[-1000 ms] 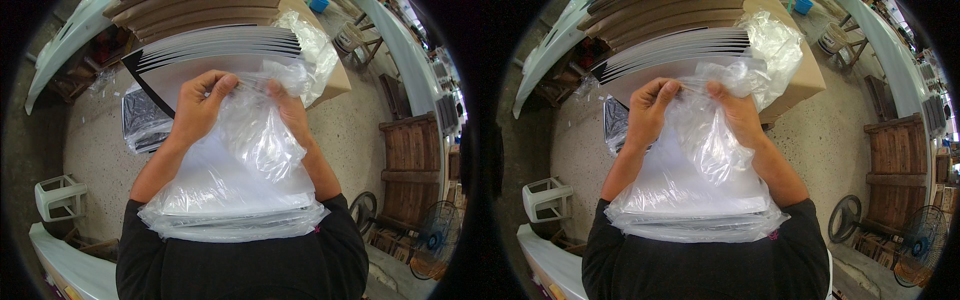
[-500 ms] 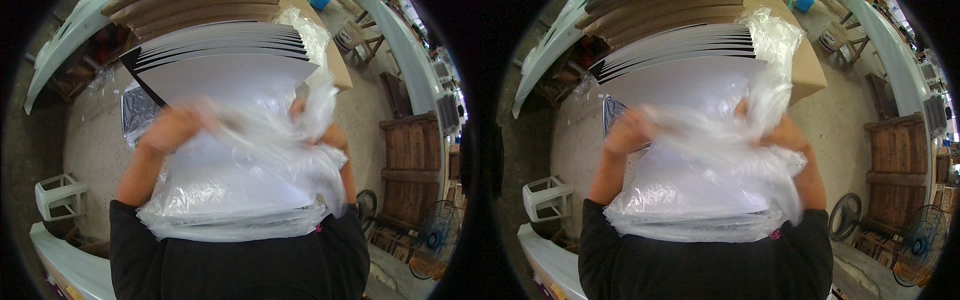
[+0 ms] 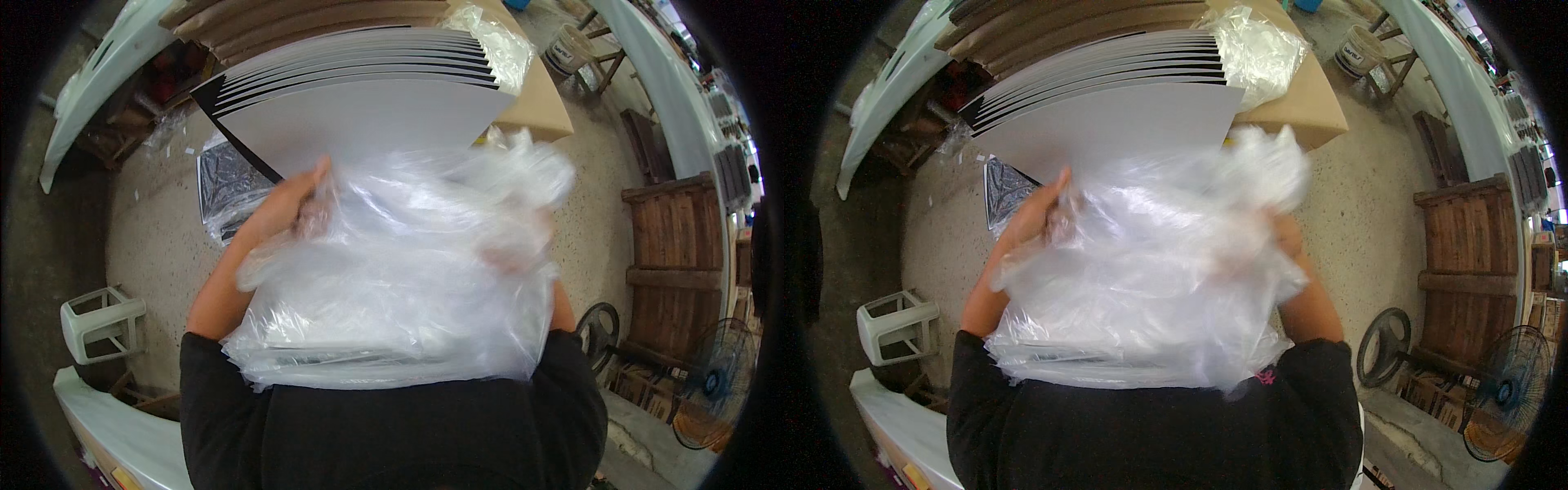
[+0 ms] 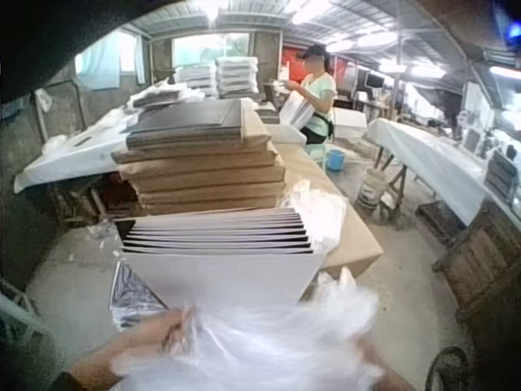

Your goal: The person wraps individual black panels in plastic sheets and then inserts the wrapped panels into larger plastic bags.

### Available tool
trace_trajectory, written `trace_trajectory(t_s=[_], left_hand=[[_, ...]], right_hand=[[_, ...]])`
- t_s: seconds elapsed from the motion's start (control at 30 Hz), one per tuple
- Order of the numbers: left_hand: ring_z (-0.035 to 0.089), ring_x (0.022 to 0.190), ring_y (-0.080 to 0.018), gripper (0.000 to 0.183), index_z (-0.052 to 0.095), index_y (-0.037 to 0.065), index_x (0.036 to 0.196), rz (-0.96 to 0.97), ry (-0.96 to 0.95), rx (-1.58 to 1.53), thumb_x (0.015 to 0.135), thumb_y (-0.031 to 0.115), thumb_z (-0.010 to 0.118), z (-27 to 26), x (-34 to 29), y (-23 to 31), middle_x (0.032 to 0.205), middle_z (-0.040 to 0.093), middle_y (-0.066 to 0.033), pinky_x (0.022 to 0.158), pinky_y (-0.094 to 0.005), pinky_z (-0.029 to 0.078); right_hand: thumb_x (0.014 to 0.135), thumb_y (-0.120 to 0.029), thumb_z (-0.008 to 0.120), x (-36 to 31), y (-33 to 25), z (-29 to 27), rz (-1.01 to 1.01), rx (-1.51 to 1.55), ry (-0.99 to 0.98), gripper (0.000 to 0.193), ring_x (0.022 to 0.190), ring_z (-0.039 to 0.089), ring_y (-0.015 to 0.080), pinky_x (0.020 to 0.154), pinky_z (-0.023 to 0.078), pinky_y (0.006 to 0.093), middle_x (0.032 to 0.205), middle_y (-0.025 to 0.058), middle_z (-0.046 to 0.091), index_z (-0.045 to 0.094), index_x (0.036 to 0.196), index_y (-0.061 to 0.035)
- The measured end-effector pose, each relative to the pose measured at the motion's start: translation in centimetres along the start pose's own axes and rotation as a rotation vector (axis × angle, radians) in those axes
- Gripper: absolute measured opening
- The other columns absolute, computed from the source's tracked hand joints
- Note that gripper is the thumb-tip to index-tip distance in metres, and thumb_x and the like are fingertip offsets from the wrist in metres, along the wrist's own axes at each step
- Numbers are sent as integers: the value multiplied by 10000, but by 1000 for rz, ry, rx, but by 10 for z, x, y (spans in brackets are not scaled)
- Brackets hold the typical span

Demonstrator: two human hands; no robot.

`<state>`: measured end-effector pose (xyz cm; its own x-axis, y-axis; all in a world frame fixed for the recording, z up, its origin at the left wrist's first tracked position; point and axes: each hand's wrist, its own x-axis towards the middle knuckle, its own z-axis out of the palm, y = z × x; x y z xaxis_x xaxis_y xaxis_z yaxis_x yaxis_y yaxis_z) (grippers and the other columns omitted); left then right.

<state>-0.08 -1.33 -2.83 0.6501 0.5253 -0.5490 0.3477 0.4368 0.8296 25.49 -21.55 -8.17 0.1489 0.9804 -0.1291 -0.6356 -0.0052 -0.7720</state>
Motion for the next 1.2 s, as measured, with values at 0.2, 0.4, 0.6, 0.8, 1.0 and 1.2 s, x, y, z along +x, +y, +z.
trace_trajectory(t_s=[0.2,0.4,0.6,0.8,1.0,1.2], left_hand=[[489,566,-123,262,540,13,892,712,-314,-220,736,211,614,-38,-43,-16,732,538,-37,550,-246,423],[515,886,-228,359,540,21,1060,1135,688,395,707,58,595,-18,-29,31,991,534,-100,791,-301,399],[494,659,-151,198,636,26,869,1436,604,844,674,54,619,-35,-41,-6,756,534,-64,604,-240,397],[502,610,-95,300,620,13,895,601,-185,336,668,197,686,-45,-41,3,734,566,-38,572,-217,407],[492,598,-59,510,507,-61,1005,325,-353,-175,628,204,728,-57,-2,-21,705,547,-19,574,-163,397],[471,516,-63,423,494,-49,913,433,-521,-286,655,209,706,-69,-33,-53,714,533,-40,518,-186,409]], right_hand=[[652,-97,659,5,-21,29,-255,-397,157,345,824,508,200,744,411,327,882,61,542,554,974,-33],[651,-8,612,52,-52,88,-1338,-1548,1025,382,818,505,201,746,405,302,861,70,543,579,1027,-67],[681,-50,617,37,-25,51,-1446,-1672,656,263,952,524,155,768,454,284,1032,45,521,634,940,-91],[745,-116,575,10,-51,46,-1021,-1338,128,212,815,522,148,721,447,269,880,56,533,616,944,-54],[682,-195,646,15,-29,15,-214,-251,271,609,978,469,190,811,420,303,1081,148,447,351,1165,28],[693,-168,649,-10,10,-71,-335,-158,5,420,797,535,166,666,466,262,867,89,512,440,1016,1]])
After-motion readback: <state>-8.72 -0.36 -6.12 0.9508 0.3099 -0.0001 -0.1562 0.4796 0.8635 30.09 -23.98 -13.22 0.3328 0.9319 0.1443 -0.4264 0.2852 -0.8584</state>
